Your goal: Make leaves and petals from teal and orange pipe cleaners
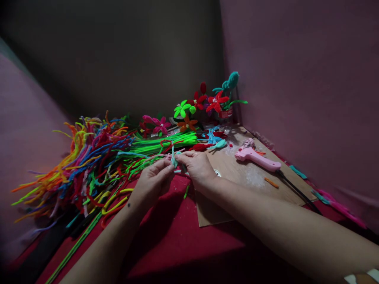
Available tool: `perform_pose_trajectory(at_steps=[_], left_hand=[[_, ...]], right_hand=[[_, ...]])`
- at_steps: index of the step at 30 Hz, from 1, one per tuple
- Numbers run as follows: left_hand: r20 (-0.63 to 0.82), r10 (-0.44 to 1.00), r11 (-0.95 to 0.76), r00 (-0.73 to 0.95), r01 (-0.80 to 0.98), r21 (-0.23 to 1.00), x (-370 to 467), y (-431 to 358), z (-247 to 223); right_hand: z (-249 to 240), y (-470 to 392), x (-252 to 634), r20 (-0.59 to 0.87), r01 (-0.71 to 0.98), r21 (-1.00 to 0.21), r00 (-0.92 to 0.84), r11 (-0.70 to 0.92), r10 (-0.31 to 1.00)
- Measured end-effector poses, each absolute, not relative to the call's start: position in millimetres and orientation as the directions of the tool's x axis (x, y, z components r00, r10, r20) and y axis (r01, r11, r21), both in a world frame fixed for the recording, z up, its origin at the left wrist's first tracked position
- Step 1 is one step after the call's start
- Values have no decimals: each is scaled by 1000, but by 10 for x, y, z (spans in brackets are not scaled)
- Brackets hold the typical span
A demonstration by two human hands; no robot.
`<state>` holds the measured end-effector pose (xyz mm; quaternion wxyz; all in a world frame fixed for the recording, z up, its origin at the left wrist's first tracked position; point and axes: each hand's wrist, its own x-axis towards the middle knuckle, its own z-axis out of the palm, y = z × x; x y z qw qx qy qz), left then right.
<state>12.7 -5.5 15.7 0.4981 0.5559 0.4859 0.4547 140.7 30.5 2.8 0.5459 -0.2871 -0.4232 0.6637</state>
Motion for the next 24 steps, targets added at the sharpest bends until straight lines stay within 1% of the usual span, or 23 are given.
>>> perform_pose_trajectory(at_steps=[3, 6, 10, 12, 15, 17, 18, 21, 24], left_hand=[[-28, 995, 25, 99, 29, 999, 135, -60, 159], [-12, 998, 9, 68, 39, 999, 121, -62, 146], [17, 999, -21, 37, 130, 991, 116, -69, 142], [21, 999, -24, 25, 131, 991, 127, -69, 146], [-34, 997, 36, 76, -33, 999, 149, -57, 143], [-77, 986, 97, 150, -134, 986, 152, -39, 127], [-84, 982, 111, 171, -152, 982, 147, -28, 115], [-71, 984, 92, 161, -124, 988, 109, 7, 79], [-75, 987, 86, 139, -79, 993, 58, 24, 66]], right_hand=[[-7, 328, 1378, 80, -577, -811, -278, -99, 957], [-44, 345, 1364, 56, -593, -790, -324, -156, 945], [-59, 348, 1369, 98, -565, -820, -292, -89, 951], [-60, 358, 1368, 77, -585, -803, -297, -118, 952], [-68, 391, 1357, 7, -649, -723, -351, -238, 936], [-74, 413, 1345, -27, -676, -681, -361, -282, 932], [-76, 421, 1340, -40, -683, -671, -355, -289, 934], [-74, 427, 1336, -50, -675, -677, -354, -292, 934], [-64, 422, 1358, 3, -649, -725, -338, -231, 941]])
